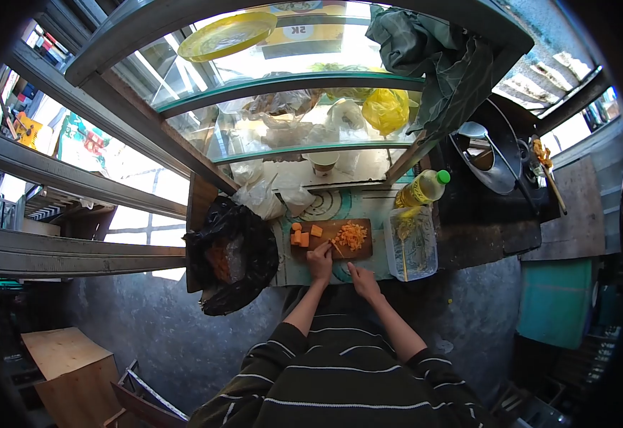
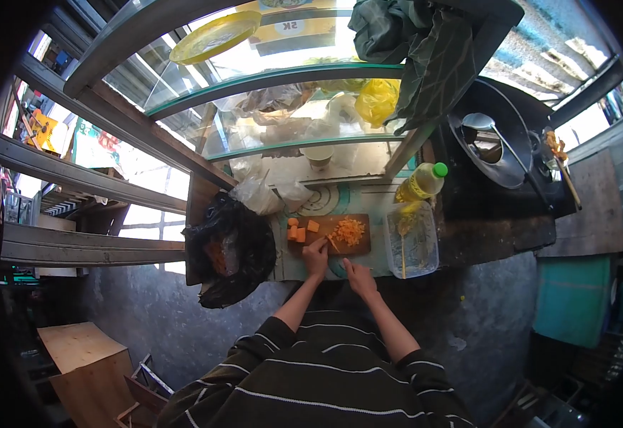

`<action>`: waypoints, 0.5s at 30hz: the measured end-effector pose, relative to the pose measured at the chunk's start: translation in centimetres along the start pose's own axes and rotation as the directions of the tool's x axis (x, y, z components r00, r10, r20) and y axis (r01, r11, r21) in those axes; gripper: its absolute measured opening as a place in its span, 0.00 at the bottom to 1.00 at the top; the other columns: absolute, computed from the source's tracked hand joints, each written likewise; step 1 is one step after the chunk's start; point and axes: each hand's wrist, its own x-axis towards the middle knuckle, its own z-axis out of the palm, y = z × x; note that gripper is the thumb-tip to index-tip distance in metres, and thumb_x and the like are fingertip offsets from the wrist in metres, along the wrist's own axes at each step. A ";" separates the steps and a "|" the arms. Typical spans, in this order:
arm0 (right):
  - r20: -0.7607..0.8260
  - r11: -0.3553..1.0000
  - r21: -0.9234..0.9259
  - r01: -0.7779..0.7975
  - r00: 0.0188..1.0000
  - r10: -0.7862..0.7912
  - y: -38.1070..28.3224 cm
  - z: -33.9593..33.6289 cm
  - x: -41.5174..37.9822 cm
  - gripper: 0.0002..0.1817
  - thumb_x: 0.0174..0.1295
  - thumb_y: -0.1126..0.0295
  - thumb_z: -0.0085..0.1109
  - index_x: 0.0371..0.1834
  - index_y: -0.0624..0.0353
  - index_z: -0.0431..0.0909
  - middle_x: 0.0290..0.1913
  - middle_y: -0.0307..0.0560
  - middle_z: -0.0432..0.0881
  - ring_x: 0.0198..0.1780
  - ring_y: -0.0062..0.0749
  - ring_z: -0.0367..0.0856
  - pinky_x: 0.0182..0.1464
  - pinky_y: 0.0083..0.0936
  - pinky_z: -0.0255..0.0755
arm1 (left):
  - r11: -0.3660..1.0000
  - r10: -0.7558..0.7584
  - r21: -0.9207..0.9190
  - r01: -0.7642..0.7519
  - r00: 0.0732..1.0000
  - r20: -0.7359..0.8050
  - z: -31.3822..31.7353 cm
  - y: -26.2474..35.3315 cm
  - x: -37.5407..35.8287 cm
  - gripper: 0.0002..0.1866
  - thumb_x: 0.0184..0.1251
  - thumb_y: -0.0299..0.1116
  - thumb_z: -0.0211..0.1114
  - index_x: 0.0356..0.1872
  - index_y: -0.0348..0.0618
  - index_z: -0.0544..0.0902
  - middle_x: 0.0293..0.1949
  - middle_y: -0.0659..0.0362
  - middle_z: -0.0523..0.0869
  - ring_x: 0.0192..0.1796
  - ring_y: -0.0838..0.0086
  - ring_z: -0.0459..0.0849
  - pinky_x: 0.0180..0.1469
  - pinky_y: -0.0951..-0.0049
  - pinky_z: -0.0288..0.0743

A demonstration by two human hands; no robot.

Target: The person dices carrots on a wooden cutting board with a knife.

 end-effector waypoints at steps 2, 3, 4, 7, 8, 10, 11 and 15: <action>0.014 1.000 0.019 -0.002 1.000 0.002 0.2 -0.3 -0.1 0.35 0.64 0.45 0.32 0.26 0.73 0.71 0.27 0.68 0.74 0.38 0.62 0.73 0.39 0.43 0.63 | 1.000 0.004 -0.014 -0.004 1.000 -0.001 -0.1 0.3 0.0 0.09 0.50 0.27 0.64 0.33 0.37 0.83 0.37 0.56 0.84 0.35 0.67 0.82 0.39 0.72 0.69; 0.019 0.999 0.042 -0.005 1.000 0.005 0.2 -0.5 0.0 0.35 0.64 0.45 0.32 0.26 0.73 0.71 0.27 0.67 0.74 0.38 0.62 0.73 0.39 0.43 0.63 | 0.999 0.018 -0.031 -0.018 1.000 0.001 -0.3 0.7 0.2 0.10 0.48 0.27 0.65 0.34 0.37 0.83 0.37 0.54 0.84 0.33 0.64 0.83 0.38 0.72 0.71; 0.021 0.999 0.044 -0.002 1.000 0.001 0.2 -0.5 0.1 0.35 0.64 0.45 0.32 0.26 0.73 0.71 0.27 0.67 0.74 0.38 0.62 0.73 0.39 0.43 0.63 | 0.999 0.020 -0.027 -0.020 1.000 -0.002 -0.5 1.0 0.3 0.10 0.48 0.27 0.65 0.34 0.37 0.83 0.37 0.54 0.84 0.33 0.64 0.83 0.38 0.72 0.71; 0.005 0.998 0.065 -0.019 1.000 0.018 1.0 -0.8 0.2 0.35 0.64 0.45 0.32 0.25 0.73 0.71 0.26 0.67 0.74 0.37 0.62 0.73 0.39 0.42 0.64 | 0.996 -0.078 -0.039 0.081 0.995 0.064 -0.5 1.7 0.0 0.14 0.46 0.32 0.68 0.36 0.39 0.82 0.38 0.55 0.83 0.33 0.64 0.82 0.38 0.70 0.70; -0.009 0.998 0.061 -0.010 1.000 0.011 1.2 -0.7 0.3 0.35 0.64 0.45 0.32 0.25 0.73 0.71 0.26 0.66 0.74 0.37 0.61 0.73 0.39 0.42 0.64 | 0.998 -0.019 0.055 0.017 0.999 0.032 -0.5 1.8 0.1 0.16 0.45 0.35 0.69 0.37 0.40 0.82 0.39 0.56 0.83 0.34 0.64 0.81 0.38 0.68 0.70; -0.025 0.998 0.056 0.005 1.000 -0.004 1.4 -1.0 0.7 0.34 0.64 0.46 0.32 0.25 0.73 0.71 0.26 0.66 0.74 0.36 0.61 0.74 0.39 0.42 0.64 | 0.988 0.047 0.150 -0.047 0.999 -0.002 -0.4 1.8 0.4 0.18 0.45 0.37 0.69 0.39 0.41 0.81 0.39 0.56 0.82 0.35 0.64 0.81 0.39 0.67 0.69; 0.002 0.998 0.061 -0.025 1.000 0.025 1.6 -1.1 0.9 0.34 0.64 0.46 0.32 0.28 0.72 0.73 0.29 0.67 0.75 0.40 0.61 0.73 0.42 0.44 0.63 | 0.983 0.040 0.178 -0.045 0.999 0.031 -0.5 1.7 0.5 0.19 0.44 0.39 0.69 0.39 0.41 0.81 0.39 0.57 0.82 0.37 0.64 0.80 0.39 0.66 0.69; 0.037 0.996 0.078 -0.049 0.998 0.047 1.7 -1.3 0.6 0.33 0.64 0.47 0.33 0.30 0.71 0.75 0.33 0.69 0.75 0.43 0.61 0.72 0.44 0.45 0.63 | 0.954 0.131 0.255 -0.159 0.984 0.125 -1.0 1.4 0.8 0.20 0.46 0.44 0.68 0.39 0.43 0.81 0.38 0.57 0.80 0.38 0.65 0.80 0.38 0.66 0.69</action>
